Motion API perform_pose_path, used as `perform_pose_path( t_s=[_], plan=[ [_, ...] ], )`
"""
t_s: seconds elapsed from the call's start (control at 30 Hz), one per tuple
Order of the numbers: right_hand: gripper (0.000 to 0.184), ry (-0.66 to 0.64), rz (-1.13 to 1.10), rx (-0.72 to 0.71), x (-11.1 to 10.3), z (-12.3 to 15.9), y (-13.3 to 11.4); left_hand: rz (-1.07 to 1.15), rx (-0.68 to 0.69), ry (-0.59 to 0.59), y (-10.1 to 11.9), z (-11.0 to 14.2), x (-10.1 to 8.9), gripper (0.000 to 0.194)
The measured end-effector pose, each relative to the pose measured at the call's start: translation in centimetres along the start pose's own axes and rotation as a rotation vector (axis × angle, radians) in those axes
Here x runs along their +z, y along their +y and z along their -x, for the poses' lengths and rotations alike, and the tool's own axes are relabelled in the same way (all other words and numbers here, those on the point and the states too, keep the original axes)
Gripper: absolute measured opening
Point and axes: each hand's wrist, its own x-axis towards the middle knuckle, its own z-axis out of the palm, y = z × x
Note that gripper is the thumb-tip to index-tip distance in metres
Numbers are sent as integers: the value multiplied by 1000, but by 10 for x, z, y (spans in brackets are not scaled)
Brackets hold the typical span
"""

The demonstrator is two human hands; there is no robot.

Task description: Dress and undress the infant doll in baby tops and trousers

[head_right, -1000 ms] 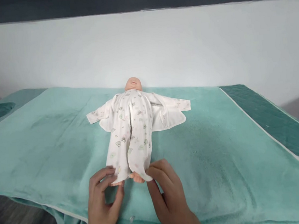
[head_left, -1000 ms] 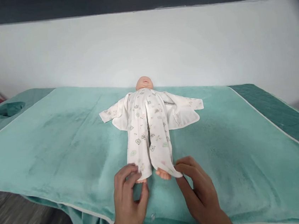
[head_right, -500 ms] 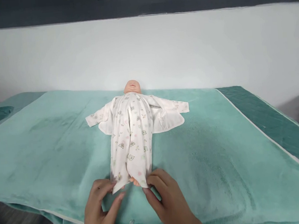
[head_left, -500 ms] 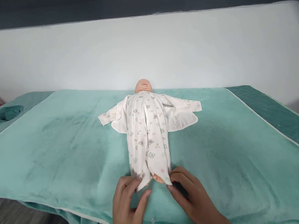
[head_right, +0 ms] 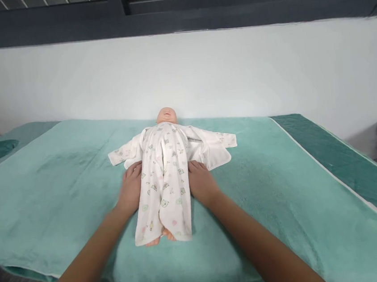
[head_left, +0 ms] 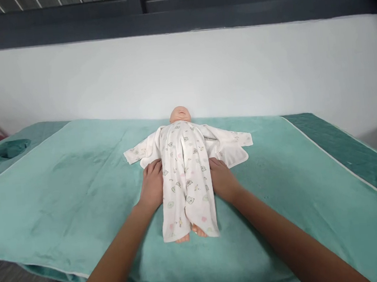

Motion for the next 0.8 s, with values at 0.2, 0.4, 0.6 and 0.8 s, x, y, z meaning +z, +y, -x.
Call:
perform_pose_path(
  t_s=[0.2,0.4,0.6,0.8],
  plan=[
    [16,26,-38,56,4,-10,0,94,73,37,0,-15,4,35],
    [18,19,-56,32,3,-10,-4,181,44,42,1,-12,3,34],
    [18,-18,-63,113,1,-5,-1,204,56,38,3,-10,2,33],
    [20,-19,-25,118,-5,0,-5,200,51,34,2,-9,3,34]
  ],
)
